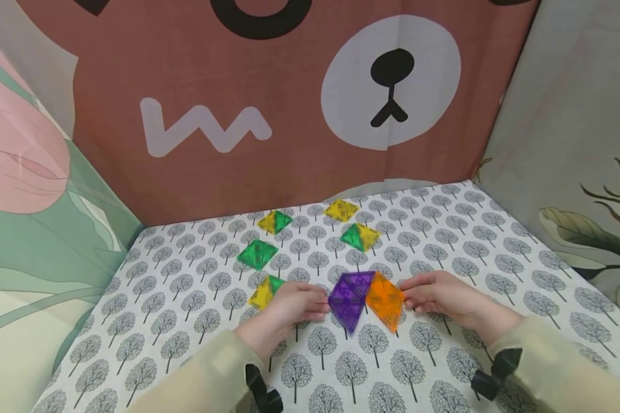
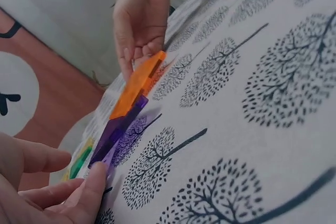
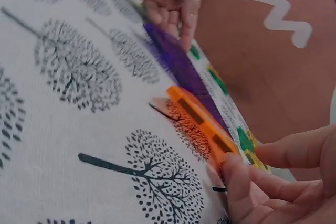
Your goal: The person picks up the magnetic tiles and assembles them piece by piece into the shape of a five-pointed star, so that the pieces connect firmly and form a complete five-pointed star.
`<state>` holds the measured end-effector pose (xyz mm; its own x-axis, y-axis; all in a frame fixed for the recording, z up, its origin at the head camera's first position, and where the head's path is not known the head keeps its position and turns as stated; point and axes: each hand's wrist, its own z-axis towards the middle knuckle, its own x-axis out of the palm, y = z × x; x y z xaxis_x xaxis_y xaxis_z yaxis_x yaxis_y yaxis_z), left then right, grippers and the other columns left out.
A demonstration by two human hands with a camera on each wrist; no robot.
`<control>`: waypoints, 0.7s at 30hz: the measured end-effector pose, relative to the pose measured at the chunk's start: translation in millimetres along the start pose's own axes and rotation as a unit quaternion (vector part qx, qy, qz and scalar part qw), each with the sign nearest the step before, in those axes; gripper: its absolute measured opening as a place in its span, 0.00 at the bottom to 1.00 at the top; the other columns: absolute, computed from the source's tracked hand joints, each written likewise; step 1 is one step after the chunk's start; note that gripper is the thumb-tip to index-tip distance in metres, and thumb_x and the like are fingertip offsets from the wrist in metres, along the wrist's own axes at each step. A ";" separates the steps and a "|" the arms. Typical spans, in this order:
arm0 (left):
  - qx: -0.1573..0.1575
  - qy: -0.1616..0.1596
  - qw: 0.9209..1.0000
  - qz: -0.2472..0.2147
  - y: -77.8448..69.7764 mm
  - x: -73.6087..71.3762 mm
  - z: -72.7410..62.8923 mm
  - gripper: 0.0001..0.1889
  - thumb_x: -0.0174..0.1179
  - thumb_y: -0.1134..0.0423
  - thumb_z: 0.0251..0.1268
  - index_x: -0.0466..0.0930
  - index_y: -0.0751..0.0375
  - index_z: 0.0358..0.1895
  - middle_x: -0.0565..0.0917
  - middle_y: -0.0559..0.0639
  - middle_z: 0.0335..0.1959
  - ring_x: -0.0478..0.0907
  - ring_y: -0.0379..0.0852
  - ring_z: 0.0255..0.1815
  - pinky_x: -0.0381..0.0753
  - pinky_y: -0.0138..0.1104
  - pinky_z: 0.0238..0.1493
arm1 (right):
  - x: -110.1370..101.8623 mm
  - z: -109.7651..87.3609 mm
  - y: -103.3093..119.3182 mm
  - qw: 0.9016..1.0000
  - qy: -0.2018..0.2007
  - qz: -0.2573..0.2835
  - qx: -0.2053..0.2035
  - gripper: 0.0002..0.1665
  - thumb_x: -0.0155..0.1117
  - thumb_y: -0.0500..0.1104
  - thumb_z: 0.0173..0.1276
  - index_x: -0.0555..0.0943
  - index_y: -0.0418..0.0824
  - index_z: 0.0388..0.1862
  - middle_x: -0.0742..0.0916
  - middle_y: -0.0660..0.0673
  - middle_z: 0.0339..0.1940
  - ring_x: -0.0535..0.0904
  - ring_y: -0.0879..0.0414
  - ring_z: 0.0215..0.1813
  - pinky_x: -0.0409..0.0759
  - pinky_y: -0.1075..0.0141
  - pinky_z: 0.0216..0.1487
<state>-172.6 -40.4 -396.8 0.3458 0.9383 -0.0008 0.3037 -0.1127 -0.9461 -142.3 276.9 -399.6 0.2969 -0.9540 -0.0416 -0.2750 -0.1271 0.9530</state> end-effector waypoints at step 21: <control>-0.026 -0.042 0.995 0.084 -2.5 17.0 11.4 0.10 0.63 0.75 0.61 0.84 0.70 0.45 0.85 0.57 0.28 0.78 0.39 0.18 0.78 0.27 0.18 | 21.5 6.4 2.2 0.996 -0.074 -0.037 0.033 0.20 0.59 0.30 0.69 0.72 0.20 0.56 0.84 0.34 0.35 0.84 0.50 0.32 0.87 0.60 0.37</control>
<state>-177.6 -20.5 -398.2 0.3207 0.9284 -0.1876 0.2931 -0.2856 -0.9124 -142.4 254.4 -400.3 0.1824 -0.9701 -0.1600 -0.3185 -0.2122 0.9238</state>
